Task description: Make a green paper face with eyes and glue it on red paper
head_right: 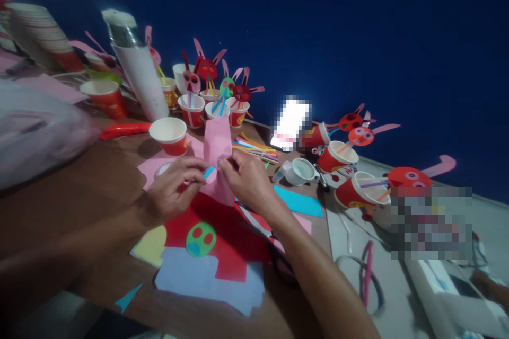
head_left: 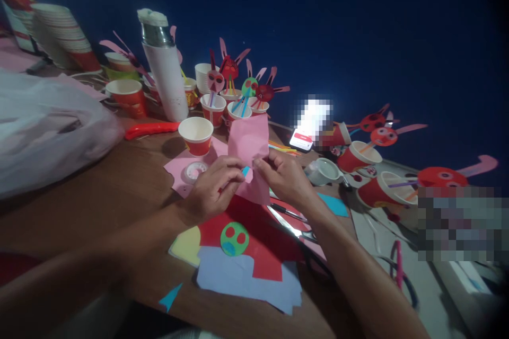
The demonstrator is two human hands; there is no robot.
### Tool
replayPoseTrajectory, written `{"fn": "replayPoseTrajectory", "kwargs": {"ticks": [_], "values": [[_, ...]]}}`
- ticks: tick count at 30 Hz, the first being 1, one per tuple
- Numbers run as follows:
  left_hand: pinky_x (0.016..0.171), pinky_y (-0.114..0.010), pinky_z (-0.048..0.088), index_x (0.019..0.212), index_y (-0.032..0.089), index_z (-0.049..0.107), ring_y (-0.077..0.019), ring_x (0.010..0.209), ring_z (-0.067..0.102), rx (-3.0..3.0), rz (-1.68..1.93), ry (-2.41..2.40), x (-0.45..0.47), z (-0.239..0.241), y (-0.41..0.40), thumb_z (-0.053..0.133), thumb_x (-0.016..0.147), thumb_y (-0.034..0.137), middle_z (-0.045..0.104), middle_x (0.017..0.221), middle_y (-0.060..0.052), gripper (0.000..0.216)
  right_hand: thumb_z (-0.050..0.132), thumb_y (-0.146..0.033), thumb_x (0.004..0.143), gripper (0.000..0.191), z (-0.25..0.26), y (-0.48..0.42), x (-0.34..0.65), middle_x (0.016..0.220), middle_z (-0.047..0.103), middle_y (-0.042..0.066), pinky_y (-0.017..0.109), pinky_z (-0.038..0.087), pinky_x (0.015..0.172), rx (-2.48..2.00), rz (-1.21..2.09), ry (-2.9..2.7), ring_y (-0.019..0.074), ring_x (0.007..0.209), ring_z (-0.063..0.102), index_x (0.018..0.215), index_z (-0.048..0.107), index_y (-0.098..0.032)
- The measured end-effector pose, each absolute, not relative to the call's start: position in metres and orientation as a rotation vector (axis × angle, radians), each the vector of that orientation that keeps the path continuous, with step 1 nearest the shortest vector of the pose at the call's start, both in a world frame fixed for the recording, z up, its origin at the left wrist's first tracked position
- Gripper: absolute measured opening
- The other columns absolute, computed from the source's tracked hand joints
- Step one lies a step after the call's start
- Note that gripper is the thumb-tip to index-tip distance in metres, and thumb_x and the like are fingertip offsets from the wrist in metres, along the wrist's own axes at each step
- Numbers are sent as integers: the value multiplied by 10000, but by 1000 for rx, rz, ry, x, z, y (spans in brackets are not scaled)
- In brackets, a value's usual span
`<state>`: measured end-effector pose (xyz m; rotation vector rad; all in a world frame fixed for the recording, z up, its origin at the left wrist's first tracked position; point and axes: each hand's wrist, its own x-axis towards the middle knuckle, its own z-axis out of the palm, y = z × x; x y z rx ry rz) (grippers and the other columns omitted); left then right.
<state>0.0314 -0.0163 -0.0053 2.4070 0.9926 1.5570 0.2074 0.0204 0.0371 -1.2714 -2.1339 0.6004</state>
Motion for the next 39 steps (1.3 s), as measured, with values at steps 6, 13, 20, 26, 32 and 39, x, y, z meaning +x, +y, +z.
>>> {"fn": "replayPoseTrajectory", "kwargs": {"ticks": [6, 13, 20, 26, 32, 39], "values": [[839, -314, 479, 864, 170, 525, -163, 966, 578, 2353, 1563, 950, 32, -6, -18, 506, 810, 28, 609, 1011, -92, 153, 462, -335, 855, 245, 36, 24, 211, 628, 534, -5, 241, 304, 537, -1309, 617, -2108, 117, 580, 444, 714, 555, -158], [561, -224, 540, 887, 166, 474, -99, 617, 646, 1608, 1475, 910, 38, -8, -20, 468, 886, 172, 621, 907, -47, 8, 506, -350, 830, 281, 28, 40, 221, 878, 642, 74, 308, 394, 658, -1409, 343, -2022, 200, 757, 566, 1025, 572, -159], [723, -298, 540, 861, 176, 523, -163, 899, 622, 1858, 1636, 988, 32, -4, -19, 526, 840, 127, 587, 1046, -75, 53, 398, -440, 890, 395, 43, 19, 209, 696, 626, 60, 292, 399, 625, -1265, 953, -2028, 161, 643, 543, 719, 618, -159], [860, -362, 486, 884, 180, 558, -198, 1047, 559, 2328, 1674, 935, 26, 1, -22, 535, 795, 22, 587, 1094, -98, 182, 601, -410, 773, 282, 41, 11, 196, 595, 549, -24, 230, 353, 579, -979, 1726, -1632, 88, 558, 461, 649, 571, -159], [876, -362, 472, 906, 156, 567, -203, 1039, 558, 2238, 1644, 947, 22, 0, -19, 541, 762, 3, 584, 1068, -108, 211, 582, -340, 787, 226, 40, 14, 198, 583, 553, -28, 234, 371, 598, -1016, 1619, -1675, 94, 572, 474, 646, 582, -163], [697, -258, 485, 946, 162, 611, -151, 857, 583, 2066, 1537, 1066, 20, 0, -16, 593, 779, 128, 607, 924, -56, 172, 566, -354, 810, 232, 28, 16, 198, 627, 580, -12, 228, 388, 593, -1058, 1480, -1811, 99, 594, 500, 692, 617, -161]]}}
